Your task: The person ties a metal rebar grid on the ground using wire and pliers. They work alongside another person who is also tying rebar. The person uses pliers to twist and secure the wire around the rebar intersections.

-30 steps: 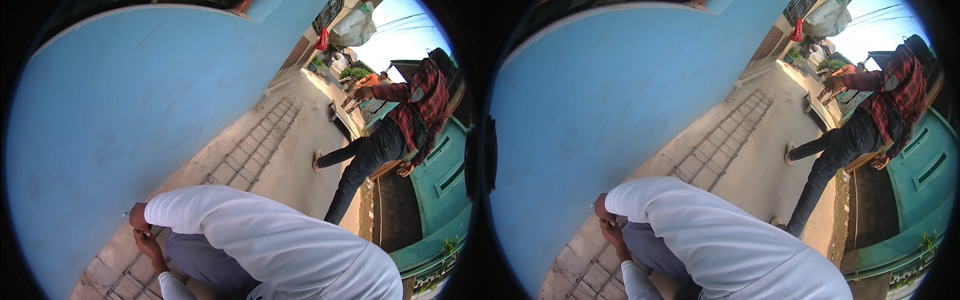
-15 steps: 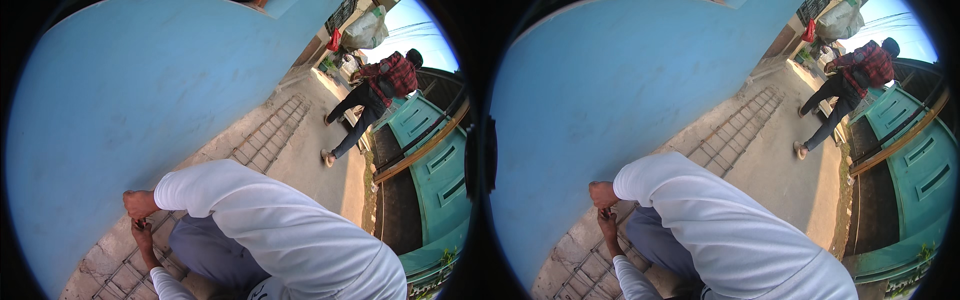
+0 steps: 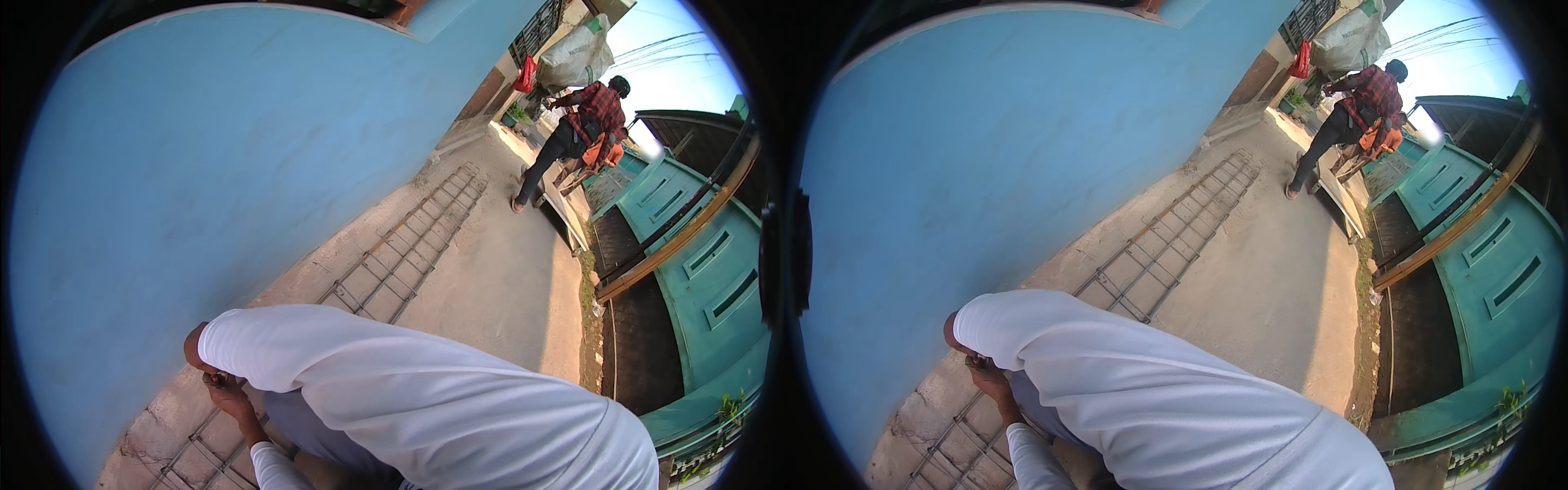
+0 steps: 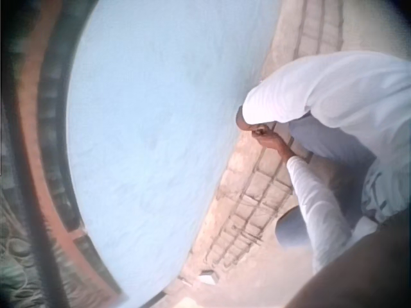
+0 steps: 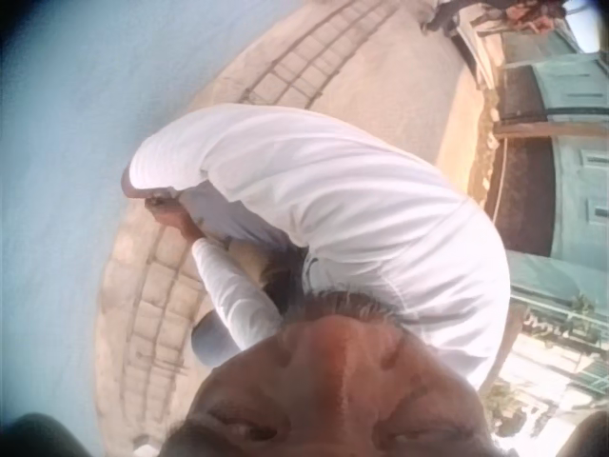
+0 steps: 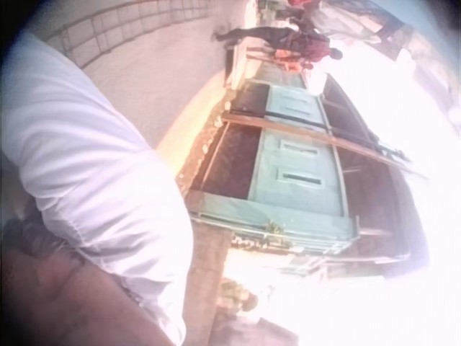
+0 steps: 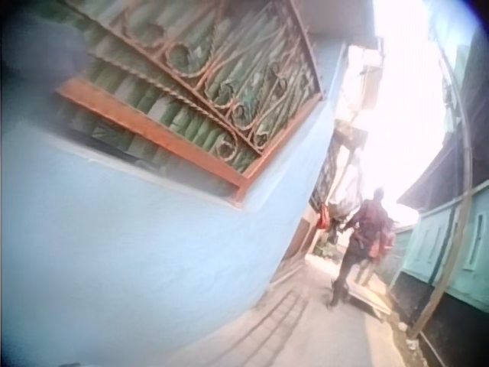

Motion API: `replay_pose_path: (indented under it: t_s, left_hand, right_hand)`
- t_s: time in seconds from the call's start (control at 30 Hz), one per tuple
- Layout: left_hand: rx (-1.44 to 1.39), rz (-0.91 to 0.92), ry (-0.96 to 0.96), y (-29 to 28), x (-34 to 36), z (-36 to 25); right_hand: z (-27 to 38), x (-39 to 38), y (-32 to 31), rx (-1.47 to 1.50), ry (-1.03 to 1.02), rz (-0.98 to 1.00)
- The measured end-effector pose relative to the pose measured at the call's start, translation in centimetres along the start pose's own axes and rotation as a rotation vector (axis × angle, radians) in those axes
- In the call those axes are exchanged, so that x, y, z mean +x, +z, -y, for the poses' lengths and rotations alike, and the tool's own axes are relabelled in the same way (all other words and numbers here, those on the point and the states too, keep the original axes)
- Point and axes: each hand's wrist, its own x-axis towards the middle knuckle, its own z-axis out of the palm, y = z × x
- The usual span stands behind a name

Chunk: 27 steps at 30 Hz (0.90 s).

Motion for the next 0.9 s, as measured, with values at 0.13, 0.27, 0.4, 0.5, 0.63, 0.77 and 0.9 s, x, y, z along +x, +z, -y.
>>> replay_pose_path:
  t_s: [0.13,0.27,0.4,0.5,0.63,0.77,0.9]
  left_hand:
    - [-0.786,0.263,-0.096,-0.4,3.1,3.7]
    - [-0.243,0.271,0.064,-1.9,4.4,4.7]
    - [-0.22,0.373,0.143,-4.1,5.1,3.4]
    - [-0.28,0.39,0.05,-3.3,4.1,2.2]
    - [-0.262,0.34,-0.007,-3.0,4.4,3.7]
    - [-0.26,0.059,0.014,-1.8,0.9,1.2]
    - [-0.068,-0.106,0.028,-1.3,0.6,0.4]
  right_hand:
    - [-0.7,0.9,0.3,0.026,-0.059,-0.103]
    - [-1.0,-0.1,0.7,-0.523,-0.276,-0.641]
    - [-2.4,-3.6,1.2,-0.999,-0.409,-1.055]
    - [-2.3,-3.1,1.5,-0.999,-0.346,-0.929]
    - [-1.0,-1.6,-0.6,-0.751,-0.312,-0.519]
    - [-0.4,-1.5,-0.7,-0.589,-0.226,-0.467]
    - [0.9,-0.6,-4.0,-0.298,-0.13,-0.067]
